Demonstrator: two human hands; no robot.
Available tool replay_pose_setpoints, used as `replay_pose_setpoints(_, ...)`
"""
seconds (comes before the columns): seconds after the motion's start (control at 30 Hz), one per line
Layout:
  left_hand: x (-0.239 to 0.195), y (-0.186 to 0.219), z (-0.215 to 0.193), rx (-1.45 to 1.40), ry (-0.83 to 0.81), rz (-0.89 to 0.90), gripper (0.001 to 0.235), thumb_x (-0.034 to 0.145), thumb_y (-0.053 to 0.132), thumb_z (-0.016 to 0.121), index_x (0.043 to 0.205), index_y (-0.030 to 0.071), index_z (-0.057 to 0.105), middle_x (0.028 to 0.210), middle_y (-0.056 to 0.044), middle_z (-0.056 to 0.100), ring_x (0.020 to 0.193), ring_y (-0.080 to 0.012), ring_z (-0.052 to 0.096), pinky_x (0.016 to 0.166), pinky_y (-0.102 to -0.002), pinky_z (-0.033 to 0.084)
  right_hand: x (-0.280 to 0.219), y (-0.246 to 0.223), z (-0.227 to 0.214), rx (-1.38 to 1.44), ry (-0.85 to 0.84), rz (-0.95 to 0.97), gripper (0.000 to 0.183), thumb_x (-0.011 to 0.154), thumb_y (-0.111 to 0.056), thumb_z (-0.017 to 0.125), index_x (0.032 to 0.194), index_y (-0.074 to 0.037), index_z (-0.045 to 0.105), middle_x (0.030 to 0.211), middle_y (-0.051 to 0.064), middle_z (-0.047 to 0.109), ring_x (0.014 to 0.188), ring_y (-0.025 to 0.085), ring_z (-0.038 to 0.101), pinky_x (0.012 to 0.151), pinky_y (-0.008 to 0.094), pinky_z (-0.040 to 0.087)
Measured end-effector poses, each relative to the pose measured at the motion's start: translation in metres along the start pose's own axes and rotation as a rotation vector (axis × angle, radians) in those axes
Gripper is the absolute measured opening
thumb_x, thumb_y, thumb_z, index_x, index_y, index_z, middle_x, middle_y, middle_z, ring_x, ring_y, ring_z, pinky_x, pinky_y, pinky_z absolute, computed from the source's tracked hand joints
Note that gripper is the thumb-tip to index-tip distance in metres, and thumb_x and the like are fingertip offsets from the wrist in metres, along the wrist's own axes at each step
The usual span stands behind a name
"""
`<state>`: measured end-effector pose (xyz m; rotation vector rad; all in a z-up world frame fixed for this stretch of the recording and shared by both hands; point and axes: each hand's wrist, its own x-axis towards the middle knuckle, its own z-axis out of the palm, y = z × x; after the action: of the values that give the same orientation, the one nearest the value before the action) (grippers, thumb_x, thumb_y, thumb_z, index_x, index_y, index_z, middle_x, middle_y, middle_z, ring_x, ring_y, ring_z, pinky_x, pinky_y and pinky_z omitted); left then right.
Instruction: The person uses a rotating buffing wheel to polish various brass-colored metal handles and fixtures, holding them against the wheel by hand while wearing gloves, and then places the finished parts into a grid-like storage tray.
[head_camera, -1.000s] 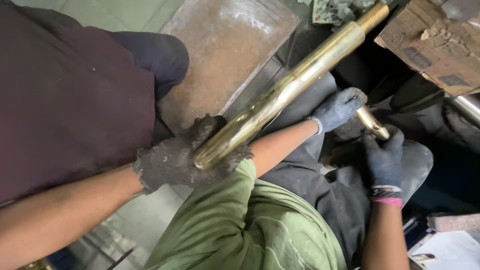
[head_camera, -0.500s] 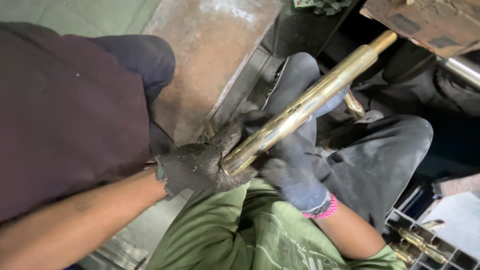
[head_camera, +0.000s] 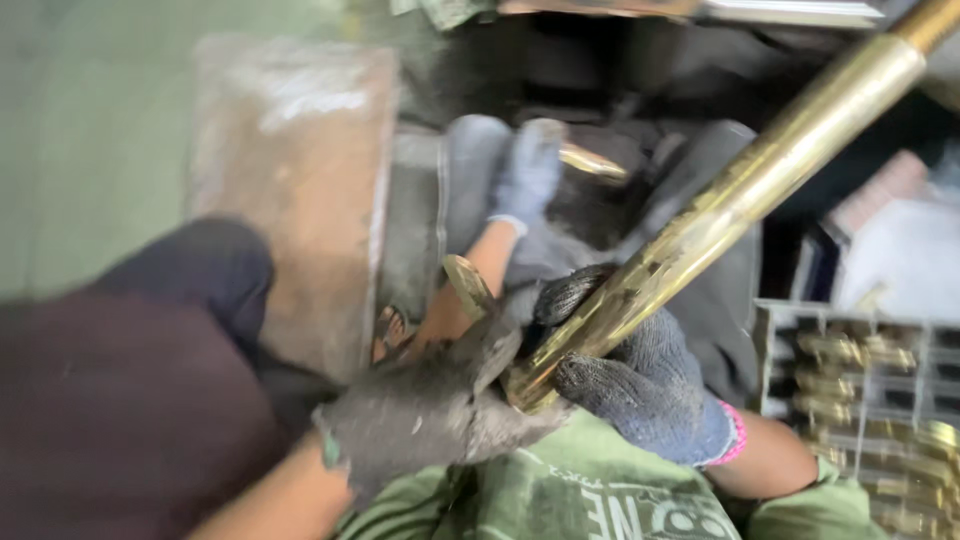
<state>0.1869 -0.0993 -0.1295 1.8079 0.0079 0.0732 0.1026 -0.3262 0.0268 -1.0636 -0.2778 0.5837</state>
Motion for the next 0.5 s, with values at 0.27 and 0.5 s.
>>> replay_pose_setpoints(0.27, 0.062, -0.114, 0.063, -0.076, 0.01, -0.133, 0.019, 0.106, 0.016, 0.056, 0.122, 0.008, 0.063, 0.109, -0.002, 0.064, 0.093, -0.0093, 0.061, 0.078, -0.024, 0.055, -0.065, -0.014, -0.067, -0.147, 0.337, -0.017, 0.03, 0.094, -0.019, 0.073, 0.115, -0.004, 0.057, 0.104, 0.007, 0.068, 0.096, 0.016, 0.066, 0.082, 0.032, 0.057)
replay_pose_setpoints(0.5, 0.068, -0.102, 0.07, -0.103, -0.067, 0.0, 0.019, 0.112, 0.007, 0.051, 0.128, 0.001, 0.059, 0.119, -0.006, 0.064, 0.105, -0.0099, 0.061, 0.093, -0.024, 0.054, -0.097, 0.002, -0.098, -0.25, 0.546, 0.075, 0.032, 0.083, -0.019, 0.079, 0.104, -0.003, 0.061, 0.091, 0.004, 0.065, 0.083, 0.015, 0.065, 0.074, 0.032, 0.055)
